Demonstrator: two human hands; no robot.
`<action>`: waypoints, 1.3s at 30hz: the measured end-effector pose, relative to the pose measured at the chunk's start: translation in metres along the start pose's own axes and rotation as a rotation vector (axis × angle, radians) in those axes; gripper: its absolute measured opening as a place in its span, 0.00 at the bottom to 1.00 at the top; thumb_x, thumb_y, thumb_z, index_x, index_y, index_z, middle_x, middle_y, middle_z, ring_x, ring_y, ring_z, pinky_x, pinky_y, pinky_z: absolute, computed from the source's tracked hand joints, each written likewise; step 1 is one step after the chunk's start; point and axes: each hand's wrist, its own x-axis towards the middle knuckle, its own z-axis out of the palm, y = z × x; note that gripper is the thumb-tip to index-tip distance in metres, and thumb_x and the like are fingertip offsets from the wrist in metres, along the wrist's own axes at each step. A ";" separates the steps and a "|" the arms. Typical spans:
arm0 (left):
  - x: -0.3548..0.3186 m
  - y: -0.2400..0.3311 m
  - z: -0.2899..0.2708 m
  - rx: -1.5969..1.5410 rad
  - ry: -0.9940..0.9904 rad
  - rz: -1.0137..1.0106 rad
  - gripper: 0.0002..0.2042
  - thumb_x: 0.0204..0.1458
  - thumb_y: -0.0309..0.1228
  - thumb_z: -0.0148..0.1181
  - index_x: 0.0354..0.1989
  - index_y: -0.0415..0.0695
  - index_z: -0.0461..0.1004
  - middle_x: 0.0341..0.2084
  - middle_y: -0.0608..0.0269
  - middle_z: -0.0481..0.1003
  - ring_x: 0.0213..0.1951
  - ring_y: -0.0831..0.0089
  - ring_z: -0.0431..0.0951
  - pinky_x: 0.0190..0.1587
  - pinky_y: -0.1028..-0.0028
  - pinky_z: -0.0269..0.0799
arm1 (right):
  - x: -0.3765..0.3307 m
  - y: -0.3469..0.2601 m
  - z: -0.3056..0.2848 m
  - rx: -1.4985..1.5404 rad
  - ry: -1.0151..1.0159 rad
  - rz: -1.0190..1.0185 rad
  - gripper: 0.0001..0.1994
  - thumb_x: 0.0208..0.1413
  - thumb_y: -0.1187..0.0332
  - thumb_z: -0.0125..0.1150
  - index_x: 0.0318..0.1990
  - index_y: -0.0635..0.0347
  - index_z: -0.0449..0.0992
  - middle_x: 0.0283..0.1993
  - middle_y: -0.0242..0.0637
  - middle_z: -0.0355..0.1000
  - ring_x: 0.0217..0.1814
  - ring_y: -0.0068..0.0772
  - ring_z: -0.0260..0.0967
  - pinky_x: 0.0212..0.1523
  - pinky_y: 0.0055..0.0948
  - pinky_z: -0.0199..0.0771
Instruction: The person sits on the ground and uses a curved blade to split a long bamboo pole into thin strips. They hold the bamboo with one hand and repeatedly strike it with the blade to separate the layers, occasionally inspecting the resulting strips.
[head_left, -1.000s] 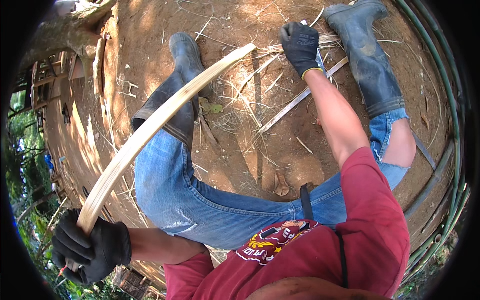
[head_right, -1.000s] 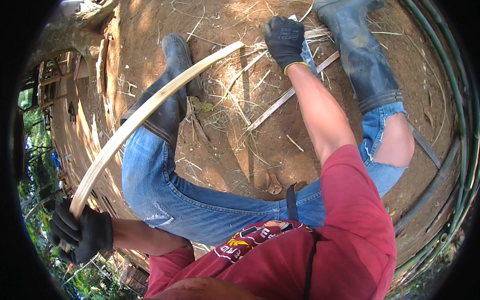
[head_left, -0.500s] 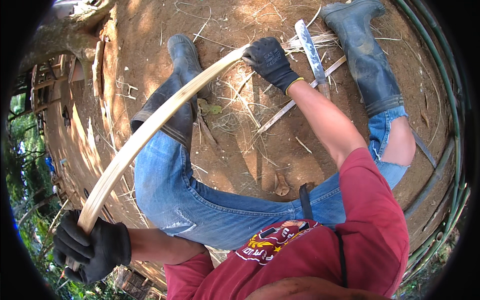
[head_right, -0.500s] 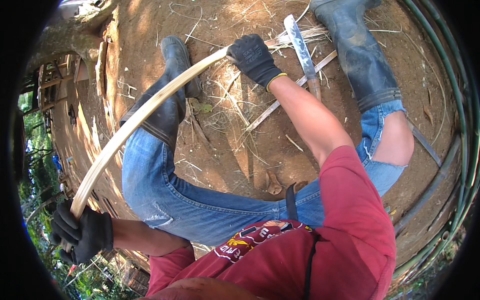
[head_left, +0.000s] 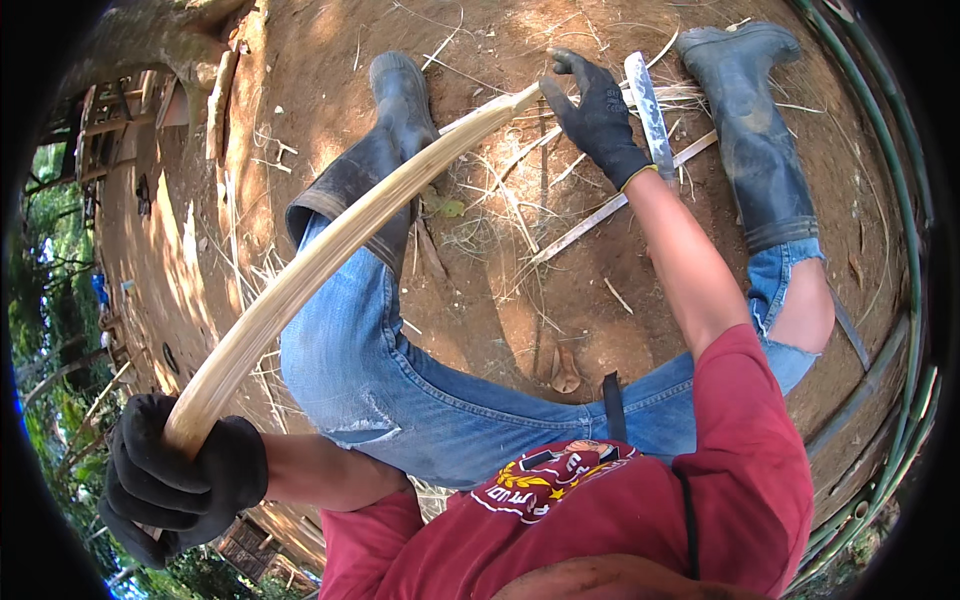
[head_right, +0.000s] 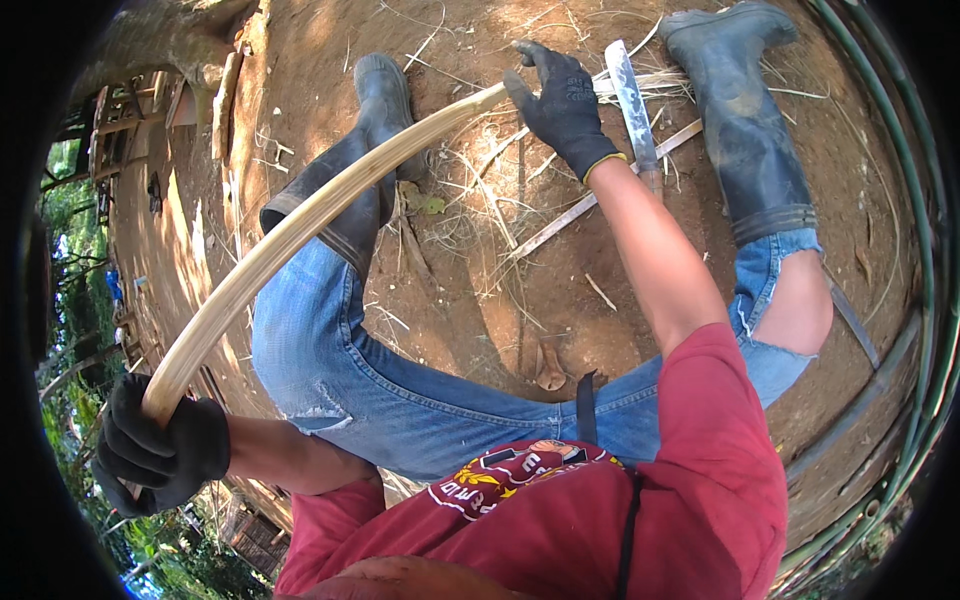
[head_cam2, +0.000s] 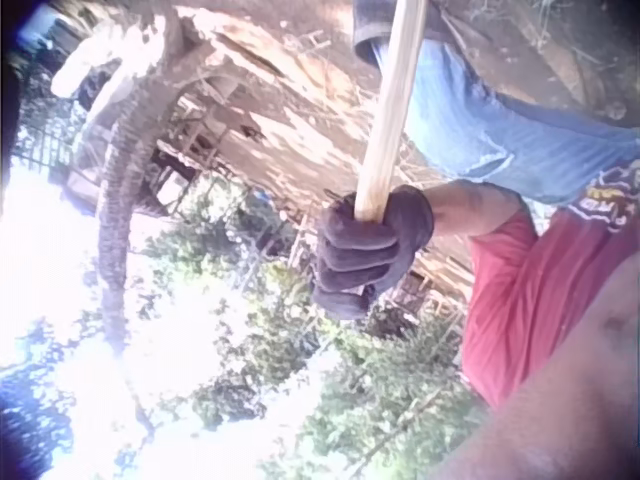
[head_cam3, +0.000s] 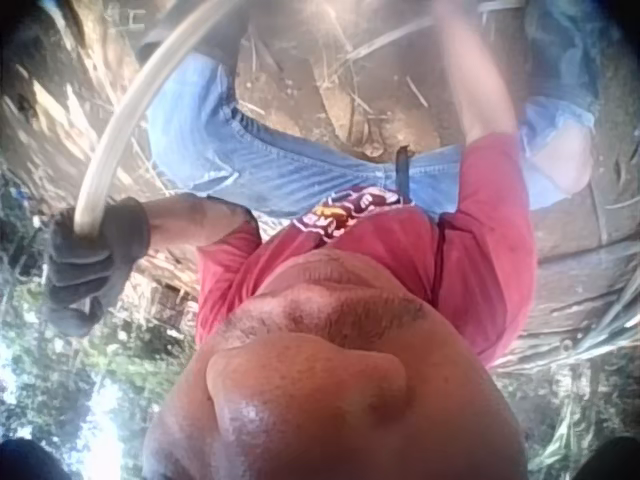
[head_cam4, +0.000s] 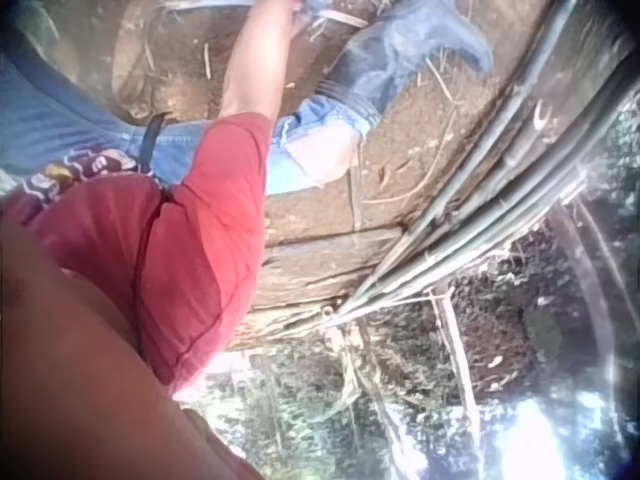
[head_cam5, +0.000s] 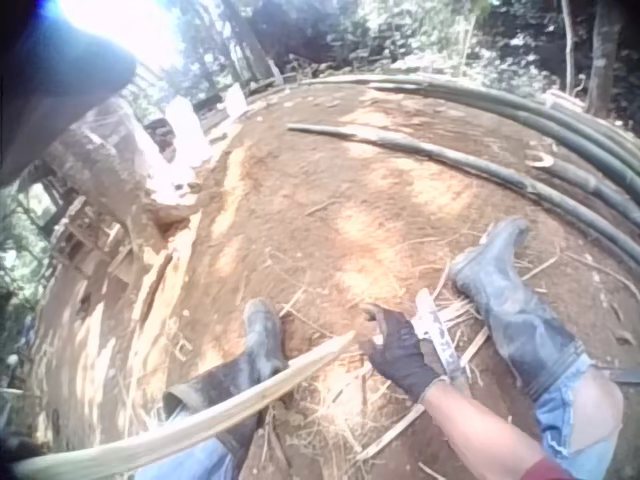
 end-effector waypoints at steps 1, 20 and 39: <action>-0.001 0.000 0.001 -0.030 -0.029 -0.005 0.15 0.50 0.39 0.53 0.10 0.58 0.70 0.03 0.79 0.60 0.05 0.86 0.56 0.11 0.86 0.50 | -0.006 -0.011 0.005 0.022 -0.041 -0.019 0.17 0.61 0.56 0.54 0.50 0.56 0.76 0.46 0.44 0.75 0.51 0.48 0.70 0.55 0.44 0.67; -0.004 0.019 -0.015 0.366 0.059 0.086 0.20 0.59 0.43 0.43 0.51 0.50 0.78 0.54 0.53 0.75 0.63 0.46 0.65 0.71 0.45 0.43 | -0.053 -0.204 0.019 0.341 -0.013 -0.399 0.28 0.65 0.48 0.43 0.66 0.56 0.62 0.65 0.44 0.62 0.71 0.45 0.54 0.73 0.43 0.49; 0.010 0.002 0.045 0.876 0.249 0.081 0.33 0.58 0.49 0.42 0.70 0.45 0.54 0.65 0.40 0.57 0.67 0.49 0.54 0.70 0.50 0.42 | -0.022 -0.367 -0.046 0.346 0.198 -0.648 0.25 0.56 0.46 0.53 0.56 0.49 0.68 0.36 0.31 0.66 0.35 0.34 0.66 0.35 0.38 0.66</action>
